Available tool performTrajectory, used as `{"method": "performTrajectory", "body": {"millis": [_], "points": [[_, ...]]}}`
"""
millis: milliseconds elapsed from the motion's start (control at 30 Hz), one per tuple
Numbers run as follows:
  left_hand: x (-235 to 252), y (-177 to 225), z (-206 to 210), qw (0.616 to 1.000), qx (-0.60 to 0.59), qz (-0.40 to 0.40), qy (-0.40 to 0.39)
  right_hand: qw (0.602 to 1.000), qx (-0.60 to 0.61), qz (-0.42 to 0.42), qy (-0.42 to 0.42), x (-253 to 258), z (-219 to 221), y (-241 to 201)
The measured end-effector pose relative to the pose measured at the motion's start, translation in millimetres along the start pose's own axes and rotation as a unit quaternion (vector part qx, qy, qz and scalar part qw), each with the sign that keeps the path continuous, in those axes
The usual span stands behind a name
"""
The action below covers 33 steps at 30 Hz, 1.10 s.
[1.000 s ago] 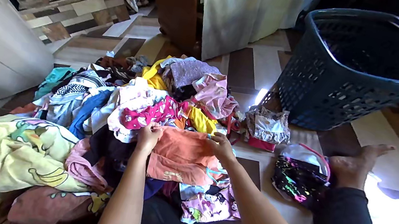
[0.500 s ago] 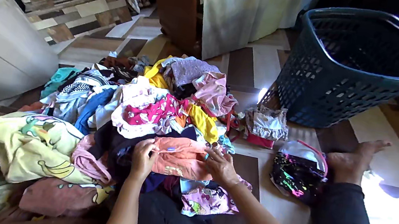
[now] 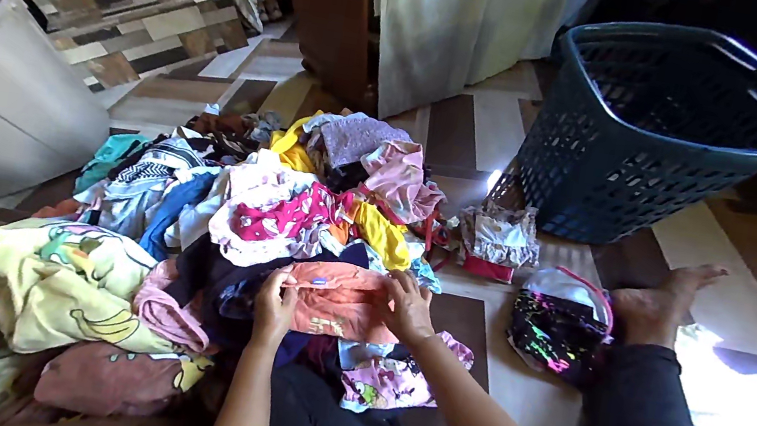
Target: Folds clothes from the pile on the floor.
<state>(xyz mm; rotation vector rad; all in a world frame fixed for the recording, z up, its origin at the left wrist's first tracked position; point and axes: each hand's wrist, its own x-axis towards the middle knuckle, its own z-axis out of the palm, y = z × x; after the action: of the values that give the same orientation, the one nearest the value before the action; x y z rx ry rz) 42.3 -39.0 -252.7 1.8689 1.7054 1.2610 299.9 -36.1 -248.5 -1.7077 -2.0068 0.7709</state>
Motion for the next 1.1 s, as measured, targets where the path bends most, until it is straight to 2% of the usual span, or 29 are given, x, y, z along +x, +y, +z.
{"method": "performTrajectory", "body": {"millis": [33,133,200,333,433,533,600,733,800,867,1000,1100], "points": [[-0.5,-1.6,0.3,1.0,-0.007,0.006,0.005,1.0,-0.002,-0.008,0.015,0.6,0.3,-1.6],[-1.7,-7.3,-0.2,1.0,-0.015,0.011,0.012,0.985,-0.019,-0.095,0.145,-5.7,12.7,6.4],[-3.1,-9.9,1.4,1.0,0.006,0.002,0.014,0.976,-0.029,-0.139,0.166,-12.7,18.5,11.5],[-2.0,4.0,1.8,0.995,0.097,-0.007,0.003,0.992,-0.018,-0.099,0.08,-17.5,17.3,15.0],[-3.7,37.4,5.4,0.99,0.129,0.054,-0.009,0.995,0.023,-0.072,0.069,-6.7,10.5,12.7],[-12.3,62.1,27.5,0.987,0.088,0.09,-0.105,1.0,0.023,-0.014,-0.005,9.7,-4.0,-4.3],[-16.0,61.1,47.2,0.978,0.095,0.099,-0.159,0.997,0.006,0.02,-0.076,22.0,-7.9,-9.4],[-15.4,47.1,59.6,0.921,0.208,0.058,-0.323,0.975,-0.062,0.077,-0.197,36.0,-11.0,-2.2],[-14.1,48.9,59.6,0.895,0.242,0.044,-0.372,0.955,-0.106,0.098,-0.26,38.4,-20.4,-4.6],[-16.5,50.5,62.4,0.883,0.262,0.038,-0.388,0.942,-0.123,0.099,-0.295,38.3,-28.5,-0.6],[-19.4,49.6,66.6,0.879,0.276,0.045,-0.387,0.947,-0.035,0.093,-0.305,35.6,-46.0,16.9],[-20.6,57.8,67.7,0.876,0.289,0.029,-0.385,0.939,0.132,0.134,-0.29,16.8,-69.7,0.7]]}}
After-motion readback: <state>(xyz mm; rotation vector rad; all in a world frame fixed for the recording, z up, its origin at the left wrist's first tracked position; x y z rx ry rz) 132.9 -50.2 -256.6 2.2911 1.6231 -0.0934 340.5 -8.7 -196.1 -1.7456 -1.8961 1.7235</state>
